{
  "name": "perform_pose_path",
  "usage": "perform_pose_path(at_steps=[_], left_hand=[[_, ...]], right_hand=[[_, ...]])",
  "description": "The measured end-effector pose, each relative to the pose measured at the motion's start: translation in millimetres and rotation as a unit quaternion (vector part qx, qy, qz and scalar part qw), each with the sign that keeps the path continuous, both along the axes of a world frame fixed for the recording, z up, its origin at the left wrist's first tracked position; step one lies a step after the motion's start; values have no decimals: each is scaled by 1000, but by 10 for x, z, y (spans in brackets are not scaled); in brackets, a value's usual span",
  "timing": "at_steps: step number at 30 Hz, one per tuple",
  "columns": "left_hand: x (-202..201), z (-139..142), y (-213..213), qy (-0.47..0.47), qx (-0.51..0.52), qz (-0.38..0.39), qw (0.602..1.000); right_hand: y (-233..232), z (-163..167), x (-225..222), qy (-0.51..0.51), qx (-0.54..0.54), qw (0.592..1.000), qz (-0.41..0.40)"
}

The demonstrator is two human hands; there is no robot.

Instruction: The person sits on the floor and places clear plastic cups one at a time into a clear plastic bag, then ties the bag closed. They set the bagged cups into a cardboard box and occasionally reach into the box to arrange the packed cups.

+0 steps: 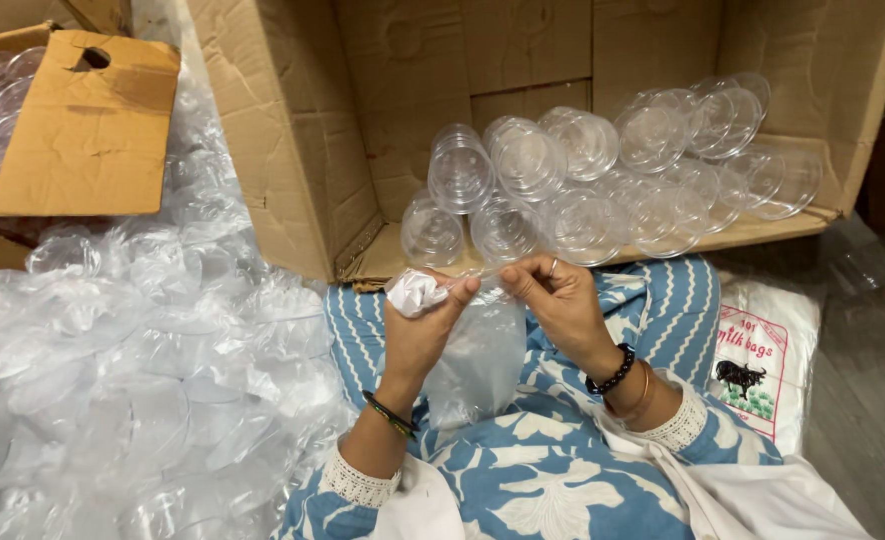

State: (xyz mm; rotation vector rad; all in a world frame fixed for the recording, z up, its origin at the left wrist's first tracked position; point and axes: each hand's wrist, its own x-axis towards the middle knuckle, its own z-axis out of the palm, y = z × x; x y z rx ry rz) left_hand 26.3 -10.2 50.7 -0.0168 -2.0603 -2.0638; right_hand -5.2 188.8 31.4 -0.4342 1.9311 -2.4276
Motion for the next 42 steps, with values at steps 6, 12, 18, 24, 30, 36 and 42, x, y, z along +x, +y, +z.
perform_pose_path(at_steps=[6,12,18,24,30,36,42], left_hand=[[-11,45,36,46,169,-79,981],[38,33,94,-4,55,-20,998],[62,-51,186,36,23,-37,998],[82,-209,250,94,72,-60,991],[158,-732,266,-101,202,-138,964],[118,-853,219,-98,138,-137,976],[159,-590,-549,-116,328,-397,849]], right_hand=[[-63,78,-18,17,13,1000,-5],[-84,82,-6,-2,-45,999,28],[-30,46,72,-32,-111,991,61],[-36,-137,34,-132,-101,985,38],[23,-300,302,22,-8,993,116],[119,-410,89,-202,-120,954,189],[828,-337,-163,-146,-46,963,222]])
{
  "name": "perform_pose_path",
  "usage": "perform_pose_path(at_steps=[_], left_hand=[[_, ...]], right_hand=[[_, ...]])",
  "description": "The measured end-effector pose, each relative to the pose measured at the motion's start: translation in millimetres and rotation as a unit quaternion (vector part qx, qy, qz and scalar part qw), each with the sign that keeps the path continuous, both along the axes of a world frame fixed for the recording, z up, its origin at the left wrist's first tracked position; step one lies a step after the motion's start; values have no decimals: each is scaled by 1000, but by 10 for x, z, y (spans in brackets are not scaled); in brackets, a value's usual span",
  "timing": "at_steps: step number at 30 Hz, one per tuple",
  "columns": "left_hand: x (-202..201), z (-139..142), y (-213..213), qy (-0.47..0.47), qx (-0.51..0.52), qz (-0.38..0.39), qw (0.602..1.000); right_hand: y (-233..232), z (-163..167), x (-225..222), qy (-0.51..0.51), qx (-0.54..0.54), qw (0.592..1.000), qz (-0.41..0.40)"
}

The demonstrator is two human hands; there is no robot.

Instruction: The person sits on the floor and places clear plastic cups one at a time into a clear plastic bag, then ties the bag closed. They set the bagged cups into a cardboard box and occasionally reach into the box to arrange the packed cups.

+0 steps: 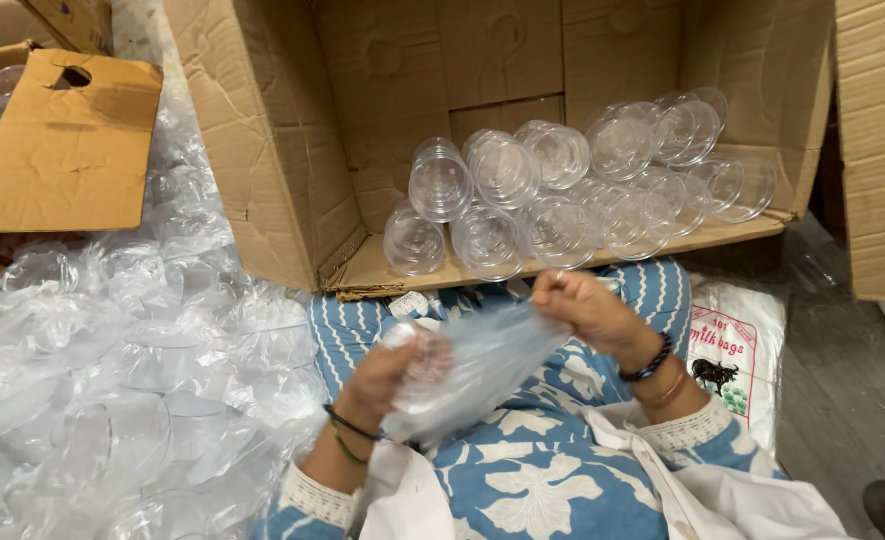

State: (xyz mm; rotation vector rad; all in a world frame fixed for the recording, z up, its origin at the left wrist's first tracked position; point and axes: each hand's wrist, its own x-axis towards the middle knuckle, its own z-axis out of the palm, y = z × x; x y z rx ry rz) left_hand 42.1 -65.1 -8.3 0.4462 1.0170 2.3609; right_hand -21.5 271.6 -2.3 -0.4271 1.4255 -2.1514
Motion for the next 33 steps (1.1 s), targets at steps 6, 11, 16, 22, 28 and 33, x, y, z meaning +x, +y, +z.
perform_pose_path(at_steps=[6,11,16,22,28,33], left_hand=[[-1088,-433,97,-59,-142,184,971],[-1682,-1195,774,-65,-345,393,850],[-1369,-1391,768,-107,-326,367,865],[-724,-844,543,14,-303,336,892],[-195,-674,430,154,-336,307,877],[139,-620,-187,243,-403,361,805]], right_hand=[[19,-6,-607,330,364,857,-156],[-481,-381,-913,379,587,654,-289],[-392,-617,-688,313,422,772,-358],[-724,-583,-291,-14,15,949,-315],[-1036,-323,-38,-224,-249,930,-152],[-1070,-295,69,-50,-154,981,-110]])
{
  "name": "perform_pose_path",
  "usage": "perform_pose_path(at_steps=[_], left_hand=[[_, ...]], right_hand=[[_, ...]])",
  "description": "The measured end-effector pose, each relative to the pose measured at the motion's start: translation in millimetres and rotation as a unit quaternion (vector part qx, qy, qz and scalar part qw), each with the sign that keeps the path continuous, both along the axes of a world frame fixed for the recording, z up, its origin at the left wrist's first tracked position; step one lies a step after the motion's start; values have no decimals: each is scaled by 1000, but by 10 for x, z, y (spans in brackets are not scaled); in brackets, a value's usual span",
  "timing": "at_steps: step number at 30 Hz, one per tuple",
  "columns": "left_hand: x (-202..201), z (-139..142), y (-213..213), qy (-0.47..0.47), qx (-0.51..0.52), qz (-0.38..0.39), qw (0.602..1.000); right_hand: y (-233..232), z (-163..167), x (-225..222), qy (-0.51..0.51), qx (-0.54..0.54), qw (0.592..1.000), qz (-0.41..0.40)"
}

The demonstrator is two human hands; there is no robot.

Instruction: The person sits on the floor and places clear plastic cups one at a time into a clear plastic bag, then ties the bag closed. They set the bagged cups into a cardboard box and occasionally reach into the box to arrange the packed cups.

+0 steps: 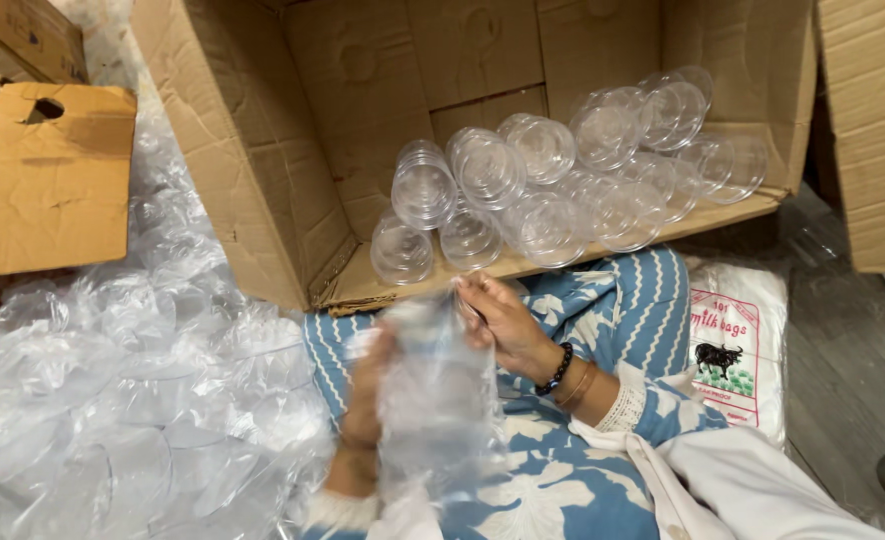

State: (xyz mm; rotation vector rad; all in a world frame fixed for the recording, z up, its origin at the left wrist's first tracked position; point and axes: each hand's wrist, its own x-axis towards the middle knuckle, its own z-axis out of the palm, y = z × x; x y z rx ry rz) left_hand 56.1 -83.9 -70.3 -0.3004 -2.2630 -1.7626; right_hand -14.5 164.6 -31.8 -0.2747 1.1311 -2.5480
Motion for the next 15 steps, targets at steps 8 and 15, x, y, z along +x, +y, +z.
perform_pose_path(at_steps=[8,15], left_hand=[[1252,1191,-2210,-20,-235,402,885],[1294,1755,-1804,32,-442,443,779]], right_hand=[[802,239,-415,463,668,501,-298],[917,333,-507,383,722,508,-274]])
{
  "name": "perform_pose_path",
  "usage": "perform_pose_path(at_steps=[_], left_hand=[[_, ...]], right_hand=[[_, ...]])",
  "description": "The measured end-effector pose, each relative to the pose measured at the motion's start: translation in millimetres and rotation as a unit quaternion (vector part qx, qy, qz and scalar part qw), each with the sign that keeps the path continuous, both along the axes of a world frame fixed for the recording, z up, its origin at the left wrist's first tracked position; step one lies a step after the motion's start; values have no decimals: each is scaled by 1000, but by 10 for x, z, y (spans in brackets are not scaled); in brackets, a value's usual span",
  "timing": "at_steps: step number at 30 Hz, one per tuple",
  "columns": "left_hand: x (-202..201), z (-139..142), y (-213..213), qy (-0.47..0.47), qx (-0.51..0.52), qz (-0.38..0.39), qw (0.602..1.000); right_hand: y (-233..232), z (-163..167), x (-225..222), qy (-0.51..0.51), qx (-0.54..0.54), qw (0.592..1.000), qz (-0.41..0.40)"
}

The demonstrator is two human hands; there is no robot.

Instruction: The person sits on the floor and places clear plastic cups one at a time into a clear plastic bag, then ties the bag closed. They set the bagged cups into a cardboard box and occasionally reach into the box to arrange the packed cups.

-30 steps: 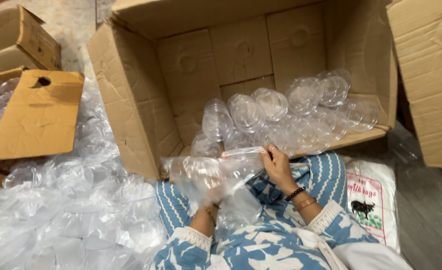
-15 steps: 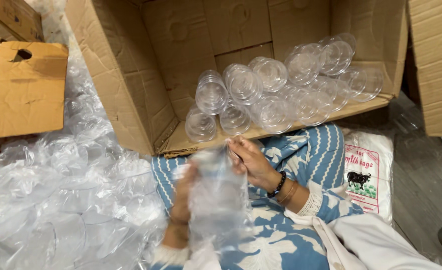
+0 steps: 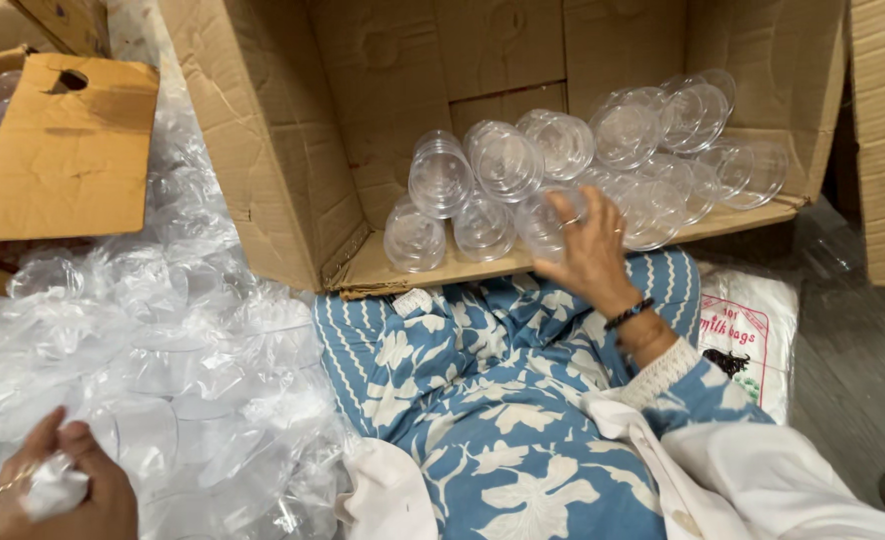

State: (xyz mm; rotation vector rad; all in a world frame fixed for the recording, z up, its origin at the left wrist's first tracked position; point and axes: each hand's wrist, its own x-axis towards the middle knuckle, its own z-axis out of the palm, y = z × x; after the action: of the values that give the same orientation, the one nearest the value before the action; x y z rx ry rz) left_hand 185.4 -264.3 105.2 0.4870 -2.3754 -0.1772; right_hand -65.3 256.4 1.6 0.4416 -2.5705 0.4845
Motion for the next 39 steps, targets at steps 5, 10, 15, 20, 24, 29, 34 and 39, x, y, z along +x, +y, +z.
perform_pose_path(at_steps=[5,10,15,20,24,29,34,39], left_hand=[[-802,-10,901,74,446,-297,841],[-1686,-442,2083,-17,637,-452,624],[-1869,-479,2515,13,614,-511,602],[-1859,-428,2514,-71,526,-462,711],[-1772,-467,2516,-56,576,-383,720],[-1732,-520,2580,6,621,-500,603],[-1755,-812,2723,-73,654,-379,650],[-1710,-1115,2667,-139,719,-407,545]], right_hand=[[-576,-26,-26,15,-29,991,129],[-752,30,-55,-41,-61,991,112],[-690,133,234,-393,-583,600,381],[-610,214,288,-320,-627,664,254],[-590,170,374,-300,-611,691,245],[-671,123,501,-261,-576,737,240],[-676,91,583,-262,-637,664,293],[-680,-77,566,-452,-725,454,254]])
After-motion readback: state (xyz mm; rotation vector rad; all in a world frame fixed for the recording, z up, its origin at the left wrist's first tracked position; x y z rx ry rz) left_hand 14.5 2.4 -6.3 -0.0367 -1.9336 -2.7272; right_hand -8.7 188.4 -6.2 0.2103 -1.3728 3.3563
